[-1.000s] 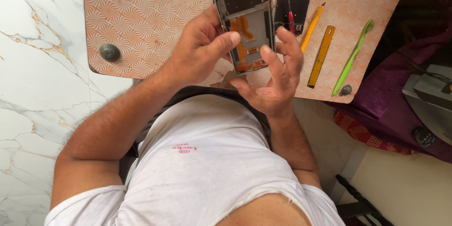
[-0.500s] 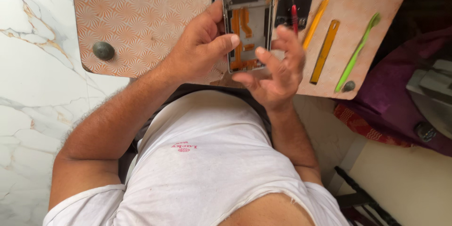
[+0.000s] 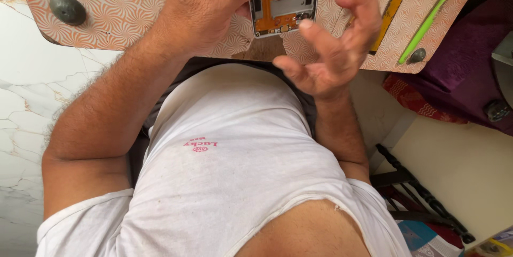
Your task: The person handles a disassembled smartphone, removing the battery and inspecting the internal chassis and ribbon cables. They manipulate the device's frame and screen assembly, turning it over to check different sides and components. The person places the battery and chassis parts on the table while continuing to handle the phone's body.
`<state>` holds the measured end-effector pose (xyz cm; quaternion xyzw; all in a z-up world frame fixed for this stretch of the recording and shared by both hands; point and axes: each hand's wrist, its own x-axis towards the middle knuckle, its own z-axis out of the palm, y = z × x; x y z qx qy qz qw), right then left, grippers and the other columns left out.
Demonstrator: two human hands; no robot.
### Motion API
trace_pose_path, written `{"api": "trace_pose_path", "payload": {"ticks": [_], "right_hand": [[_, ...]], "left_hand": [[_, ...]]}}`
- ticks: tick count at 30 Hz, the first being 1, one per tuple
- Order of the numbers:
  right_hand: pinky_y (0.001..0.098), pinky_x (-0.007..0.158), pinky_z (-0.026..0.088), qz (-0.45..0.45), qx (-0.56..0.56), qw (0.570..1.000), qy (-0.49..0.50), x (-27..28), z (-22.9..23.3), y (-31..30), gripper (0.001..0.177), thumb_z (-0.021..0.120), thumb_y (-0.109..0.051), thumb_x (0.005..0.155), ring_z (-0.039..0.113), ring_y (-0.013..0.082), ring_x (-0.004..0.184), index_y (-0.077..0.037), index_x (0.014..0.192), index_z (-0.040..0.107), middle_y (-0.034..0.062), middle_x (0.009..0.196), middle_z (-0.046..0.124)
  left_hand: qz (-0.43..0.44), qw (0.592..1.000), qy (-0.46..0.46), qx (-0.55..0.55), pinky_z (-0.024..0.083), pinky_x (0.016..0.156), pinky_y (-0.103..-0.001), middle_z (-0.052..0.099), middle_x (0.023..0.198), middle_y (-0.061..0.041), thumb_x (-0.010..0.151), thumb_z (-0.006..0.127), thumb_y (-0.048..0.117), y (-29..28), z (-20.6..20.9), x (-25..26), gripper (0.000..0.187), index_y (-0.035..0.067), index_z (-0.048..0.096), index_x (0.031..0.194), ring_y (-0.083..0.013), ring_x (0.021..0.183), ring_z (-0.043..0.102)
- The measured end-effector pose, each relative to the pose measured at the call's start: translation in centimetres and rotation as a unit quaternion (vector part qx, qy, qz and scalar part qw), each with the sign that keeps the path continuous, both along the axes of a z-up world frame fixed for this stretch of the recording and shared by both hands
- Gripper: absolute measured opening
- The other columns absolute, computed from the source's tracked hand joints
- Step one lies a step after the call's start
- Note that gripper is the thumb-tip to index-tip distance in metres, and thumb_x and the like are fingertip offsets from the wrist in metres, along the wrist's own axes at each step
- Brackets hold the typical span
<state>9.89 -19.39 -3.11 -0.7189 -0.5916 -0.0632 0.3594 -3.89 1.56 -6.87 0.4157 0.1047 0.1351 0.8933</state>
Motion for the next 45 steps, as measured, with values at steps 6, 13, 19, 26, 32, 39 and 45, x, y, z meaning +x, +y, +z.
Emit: {"api": "trace_pose_path", "payload": {"ticks": [6,13,19,26,32,39,45], "right_hand": [[0.0584,0.123,0.032,0.03,-0.007,0.998,-0.057,-1.0,0.4,0.5,0.059,0.078,-0.069,0.09,0.03,0.0342,0.147,-0.021,0.122,0.069,0.0212,0.159,0.027],[0.0608,0.129,0.019,0.038,-0.012,0.998,-0.057,-1.0,0.9,1.9,0.062,0.074,-0.074,0.092,0.027,0.0347,0.15,-0.022,0.124,0.069,0.0204,0.16,0.029],[0.0606,0.131,0.013,0.039,-0.023,0.998,-0.048,-0.8,1.1,2.1,0.063,0.072,-0.076,0.091,0.026,0.0348,0.152,-0.023,0.125,0.07,0.0194,0.161,0.029],[0.0649,0.126,0.016,0.014,-0.026,0.998,-0.046,0.6,1.5,1.4,0.067,0.074,-0.078,0.085,0.029,0.0386,0.146,-0.021,0.121,0.073,0.0235,0.155,0.031],[0.0681,0.124,0.018,0.019,-0.002,0.999,-0.051,1.2,1.0,0.9,0.066,0.074,-0.078,0.084,0.03,0.0399,0.145,-0.021,0.119,0.072,0.0235,0.154,0.03],[0.069,0.124,0.02,0.017,-0.017,0.999,-0.047,1.1,1.2,0.4,0.067,0.074,-0.078,0.084,0.032,0.0411,0.144,-0.022,0.12,0.071,0.0233,0.153,0.033],[0.0684,0.123,0.029,0.049,0.007,0.999,-0.01,1.4,1.6,0.9,0.068,0.077,-0.078,0.085,0.035,0.0433,0.143,-0.021,0.122,0.072,0.024,0.152,0.034]], "left_hand": [[-0.003,0.998,0.03,0.055,0.048,0.06,-0.024,0.064,0.083,-0.002,0.114,0.064,0.01,0.4,0.0,-0.1,0.015,0.0,0.066,0.104,-0.0077,0.067,0.056],[-0.042,0.998,-0.02,0.036,0.056,0.072,-0.022,0.067,0.11,-0.005,0.108,0.058,0.007,0.9,1.3,0.4,0.03,-0.001,0.057,0.137,-0.005,0.084,0.062],[-0.057,0.998,-0.02,0.015,0.055,0.07,-0.02,0.067,0.11,-0.006,0.109,0.06,0.007,0.9,1.6,0.3,0.035,-0.001,0.053,0.142,-0.0038,0.086,0.062],[-0.082,0.994,-0.03,-0.067,0.055,0.075,-0.023,0.068,0.115,-0.008,0.099,0.059,0.001,1.1,1.5,0.1,0.041,-0.003,0.052,0.14,-0.0085,0.092,0.064],[-0.067,0.993,-0.014,-0.095,0.05,0.072,-0.026,0.067,0.107,-0.009,0.098,0.061,-0.001,0.7,0.4,-0.3,0.027,-0.005,0.06,0.125,-0.0113,0.083,0.06],[-0.03,0.989,-0.013,-0.144,0.051,0.065,-0.03,0.064,0.084,-0.013,0.094,0.064,-0.006,0.4,0.2,-0.3,0.02,-0.003,0.058,0.076,-0.018,0.069,0.059],[-0.039,0.976,-0.003,-0.216,0.055,0.066,-0.034,0.064,0.078,-0.014,0.096,0.063,-0.009,0.9,0.4,-0.5,0.017,-0.003,0.061,0.081,-0.0209,0.065,0.06]]}}
